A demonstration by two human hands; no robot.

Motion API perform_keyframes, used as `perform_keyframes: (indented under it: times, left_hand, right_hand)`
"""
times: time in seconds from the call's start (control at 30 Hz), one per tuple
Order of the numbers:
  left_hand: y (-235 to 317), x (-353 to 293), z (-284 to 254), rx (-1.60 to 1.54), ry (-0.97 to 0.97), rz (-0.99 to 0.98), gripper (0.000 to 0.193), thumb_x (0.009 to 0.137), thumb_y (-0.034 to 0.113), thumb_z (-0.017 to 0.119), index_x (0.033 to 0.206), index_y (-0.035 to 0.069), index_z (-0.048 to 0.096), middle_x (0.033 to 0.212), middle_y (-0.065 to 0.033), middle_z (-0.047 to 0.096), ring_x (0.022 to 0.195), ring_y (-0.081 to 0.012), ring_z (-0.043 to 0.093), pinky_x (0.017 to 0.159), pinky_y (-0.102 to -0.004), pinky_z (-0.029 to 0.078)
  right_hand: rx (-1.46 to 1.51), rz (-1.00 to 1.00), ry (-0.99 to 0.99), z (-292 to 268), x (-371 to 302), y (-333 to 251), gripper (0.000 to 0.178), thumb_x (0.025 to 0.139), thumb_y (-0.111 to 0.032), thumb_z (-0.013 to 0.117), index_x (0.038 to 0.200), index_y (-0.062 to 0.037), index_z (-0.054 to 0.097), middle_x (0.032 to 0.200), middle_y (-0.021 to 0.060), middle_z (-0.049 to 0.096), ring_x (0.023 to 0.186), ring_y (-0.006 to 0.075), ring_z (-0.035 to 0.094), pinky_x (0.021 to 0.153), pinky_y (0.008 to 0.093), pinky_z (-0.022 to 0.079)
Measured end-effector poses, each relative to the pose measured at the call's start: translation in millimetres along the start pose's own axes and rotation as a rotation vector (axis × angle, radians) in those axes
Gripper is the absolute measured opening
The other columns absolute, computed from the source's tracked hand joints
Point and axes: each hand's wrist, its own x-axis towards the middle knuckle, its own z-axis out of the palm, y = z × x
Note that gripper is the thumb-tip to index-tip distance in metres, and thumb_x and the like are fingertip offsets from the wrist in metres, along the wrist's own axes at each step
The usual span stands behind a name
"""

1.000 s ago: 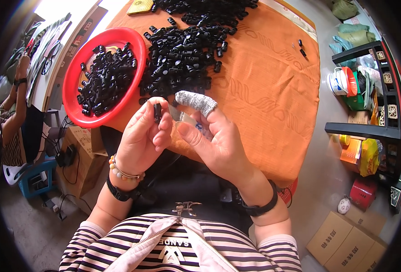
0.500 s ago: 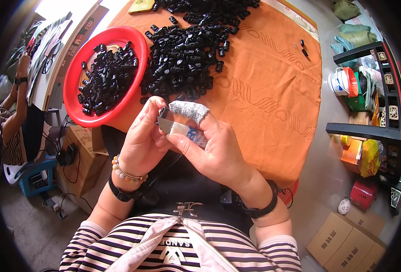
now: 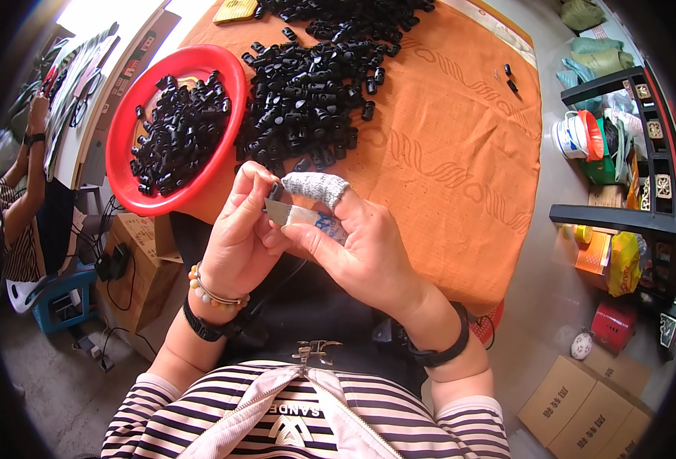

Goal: The person is manually assembling small black shoe components at a workbench in a factory setting.

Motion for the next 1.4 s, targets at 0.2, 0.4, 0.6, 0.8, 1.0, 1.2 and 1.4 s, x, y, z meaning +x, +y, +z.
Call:
perform_keyframes:
  times: [0.2,0.4,0.6,0.8,1.0,1.2,1.4]
  left_hand:
    - [-3,0,-2,0.019,-0.043,-0.005,0.007,0.095,0.022,0.045,0.093,0.015,0.044,0.072,0.0013,0.048,0.055,-0.0039,0.038,0.047,-0.0168,0.028]
    - [-3,2,1,-0.019,-0.046,-0.023,0.009,0.095,0.023,0.044,0.093,0.014,0.044,0.073,-0.0005,0.048,0.054,-0.0055,0.034,0.047,-0.0177,0.027]
    - [-8,1,5,-0.016,-0.008,-0.034,0.009,0.096,0.021,0.04,0.1,0.014,0.043,0.068,0.0018,0.047,0.05,-0.0047,0.032,0.045,-0.0181,0.025]
    - [-7,0,3,0.02,-0.042,-0.03,0.009,0.096,0.022,0.042,0.099,0.014,0.042,0.069,0.0017,0.043,0.051,-0.0048,0.03,0.045,-0.0182,0.025]
    - [-6,0,7,-0.006,0.022,-0.041,0.009,0.095,0.023,0.042,0.099,0.014,0.043,0.068,0.0004,0.042,0.052,-0.0055,0.029,0.046,-0.019,0.025]
    - [-4,1,3,0.016,-0.024,-0.026,0.01,0.095,0.023,0.042,0.098,0.013,0.044,0.067,0.0002,0.042,0.052,-0.0056,0.031,0.046,-0.0189,0.026]
    - [0,1,2,-0.035,0.012,-0.017,0.01,0.095,0.023,0.045,0.095,0.014,0.046,0.071,-0.0004,0.046,0.054,-0.0055,0.037,0.049,-0.0182,0.031]
  right_hand:
    - [0.051,-0.072,0.046,-3,2,10,0.029,0.084,-0.006,0.06,0.112,0.0004,0.054,0.09,0.0037,0.063,0.079,0.0058,0.056,0.069,0.0209,0.046]
    - [0.092,0.049,0.057,-7,0,-1,0.043,0.084,-0.01,0.061,0.123,0.0015,0.045,0.087,0.0005,0.058,0.08,0.004,0.054,0.068,0.0193,0.045]
    - [0.16,-0.007,0.064,4,8,3,0.047,0.084,-0.013,0.063,0.124,0.0019,0.043,0.083,0.0004,0.056,0.076,0.0038,0.052,0.067,0.0178,0.044]
    - [0.236,-0.049,0.188,5,24,16,0.045,0.085,-0.014,0.062,0.122,0.0031,0.043,0.09,0.0023,0.057,0.08,0.0041,0.051,0.071,0.0187,0.044]
    - [0.255,0.005,0.08,4,19,11,0.043,0.086,-0.014,0.061,0.121,0.0032,0.044,0.094,0.0035,0.056,0.083,0.0045,0.051,0.072,0.0194,0.044]
    - [0.218,-0.024,0.155,-1,22,10,0.046,0.087,-0.017,0.061,0.123,0.0035,0.042,0.098,0.0051,0.056,0.088,0.006,0.051,0.075,0.0202,0.043]
    - [0.138,0.052,0.024,-2,5,0,0.042,0.085,-0.012,0.061,0.122,0.0016,0.045,0.092,0.0026,0.059,0.081,0.005,0.052,0.073,0.0193,0.043]
